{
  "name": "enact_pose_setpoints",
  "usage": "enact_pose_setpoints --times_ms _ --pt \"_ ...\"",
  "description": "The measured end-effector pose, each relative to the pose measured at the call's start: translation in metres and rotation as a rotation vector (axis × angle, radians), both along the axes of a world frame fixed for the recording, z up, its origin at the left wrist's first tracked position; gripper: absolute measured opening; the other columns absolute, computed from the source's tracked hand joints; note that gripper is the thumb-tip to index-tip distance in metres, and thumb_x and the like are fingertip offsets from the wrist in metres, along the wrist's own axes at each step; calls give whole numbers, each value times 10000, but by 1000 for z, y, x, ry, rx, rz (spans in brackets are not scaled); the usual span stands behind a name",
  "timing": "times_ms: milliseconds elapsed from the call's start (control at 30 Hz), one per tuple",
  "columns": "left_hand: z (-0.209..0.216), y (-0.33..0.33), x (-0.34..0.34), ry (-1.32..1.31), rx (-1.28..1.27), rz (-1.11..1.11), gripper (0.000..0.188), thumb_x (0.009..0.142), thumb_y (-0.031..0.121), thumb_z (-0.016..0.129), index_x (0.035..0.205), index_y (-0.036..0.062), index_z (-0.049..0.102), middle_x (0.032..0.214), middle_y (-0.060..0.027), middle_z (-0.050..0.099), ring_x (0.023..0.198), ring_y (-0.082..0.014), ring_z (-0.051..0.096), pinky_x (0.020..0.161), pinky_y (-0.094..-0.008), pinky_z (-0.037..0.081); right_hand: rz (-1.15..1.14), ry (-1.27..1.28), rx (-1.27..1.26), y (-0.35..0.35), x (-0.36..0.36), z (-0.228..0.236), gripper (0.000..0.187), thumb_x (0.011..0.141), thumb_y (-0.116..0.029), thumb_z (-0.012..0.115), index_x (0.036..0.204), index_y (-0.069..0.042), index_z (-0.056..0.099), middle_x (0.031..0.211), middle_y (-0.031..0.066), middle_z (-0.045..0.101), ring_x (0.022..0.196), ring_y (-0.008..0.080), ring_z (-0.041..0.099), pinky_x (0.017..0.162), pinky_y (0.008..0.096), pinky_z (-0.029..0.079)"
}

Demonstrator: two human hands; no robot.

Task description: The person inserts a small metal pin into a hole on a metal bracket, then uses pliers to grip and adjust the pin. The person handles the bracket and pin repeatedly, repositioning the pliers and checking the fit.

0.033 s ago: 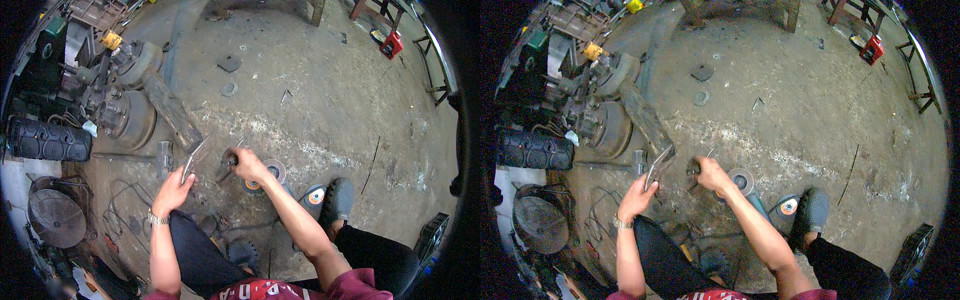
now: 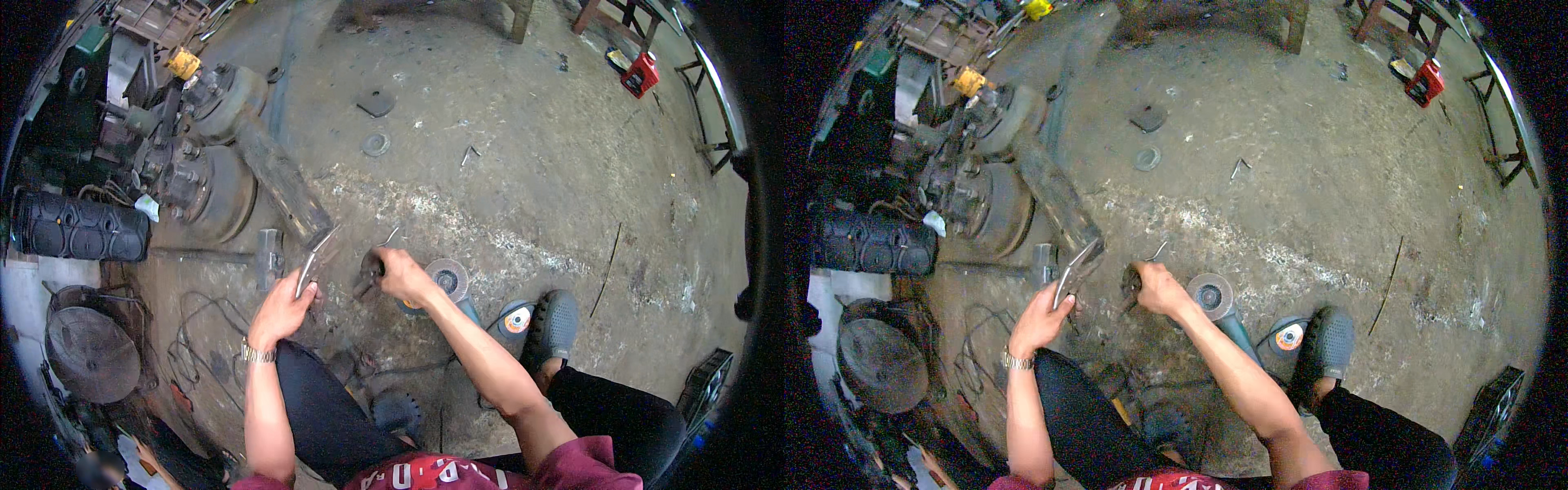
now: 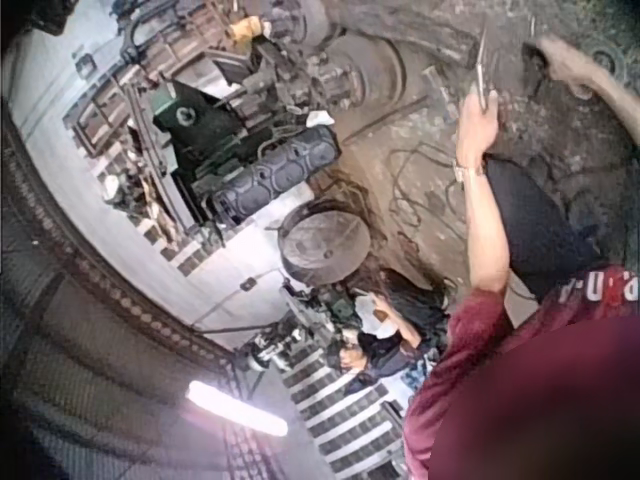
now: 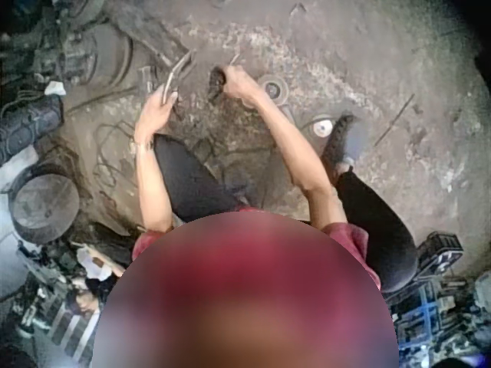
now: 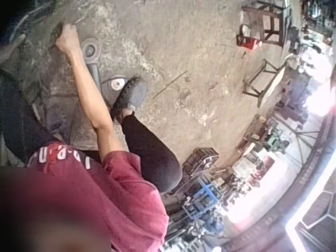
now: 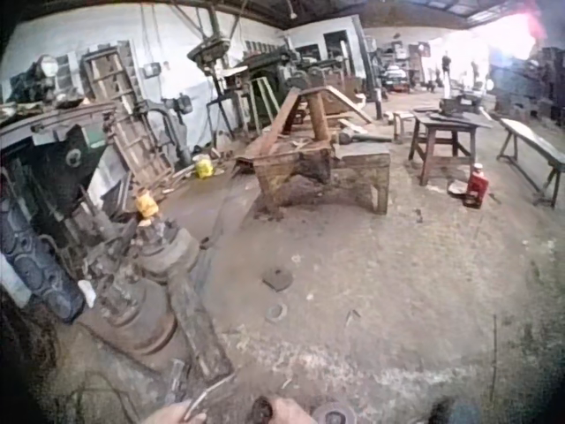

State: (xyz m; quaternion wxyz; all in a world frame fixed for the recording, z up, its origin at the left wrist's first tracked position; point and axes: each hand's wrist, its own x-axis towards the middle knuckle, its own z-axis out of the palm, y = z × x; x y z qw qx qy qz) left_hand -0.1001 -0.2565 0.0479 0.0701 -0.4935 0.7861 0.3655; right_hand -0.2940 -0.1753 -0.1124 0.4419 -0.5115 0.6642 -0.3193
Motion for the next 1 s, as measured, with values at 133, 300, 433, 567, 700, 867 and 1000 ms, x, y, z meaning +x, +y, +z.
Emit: enact_pose_setpoints --times_ms 133,300,433,567,700,867,1000 --pt "-15 -12 11 -94 11 -32 259 980 250 575 1004 -8 595 829 -167 666 808 -340 649 745 -427 487 232 89 -131 -6 36 -51 448 753 -95 757 1168 15 631 1099 268 657 1069 440 623 890 485 501" --pt "-26 -7 11 -34 -74 -116 238 966 215 582 957 -23 567 810 -193 663 755 -367 638 686 -453 474 417 301 -146 -22 45 -85 495 726 -201 813 1184 -80 670 1237 118 641 1217 328 559 977 484 435" --pt "-25 0 15 28 -36 -151 282 957 221 569 980 -58 533 846 -309 611 855 -506 589 725 -539 447 486 446 -138 -23 48 -99 441 782 -263 777 1197 -151 678 1290 32 625 1249 264 533 1010 518 377" --pt "-21 5 24 2 -116 -164 277 960 231 593 958 -40 534 778 -252 618 765 -453 597 699 -487 465 538 543 -94 -23 51 -101 443 811 -305 756 1223 -174 661 1299 15 616 1263 245 519 1049 533 338" --pt "-13 5 30 9 -38 -104 284 956 236 598 982 -40 534 767 -259 596 764 -461 581 688 -499 447 579 559 -55 -22 54 -94 414 838 -299 728 1224 -175 648 1294 15 617 1265 243 516 1050 546 328" --pt "-2 9 34 15 -63 -93 240 935 187 569 979 -47 533 815 -300 618 834 -499 599 722 -544 448 596 585 -117 -17 52 -94 396 882 -221 655 1272 -166 612 1299 27 620 1269 253 517 1048 578 323" --pt "0 11 37 -9 -28 -68 238 927 181 572 956 -50 527 809 -303 617 833 -496 603 725 -544 450 648 576 -82 -19 50 -102 438 860 -257 688 1283 -158 630 1343 39 600 1294 269 503 1052 598 313"
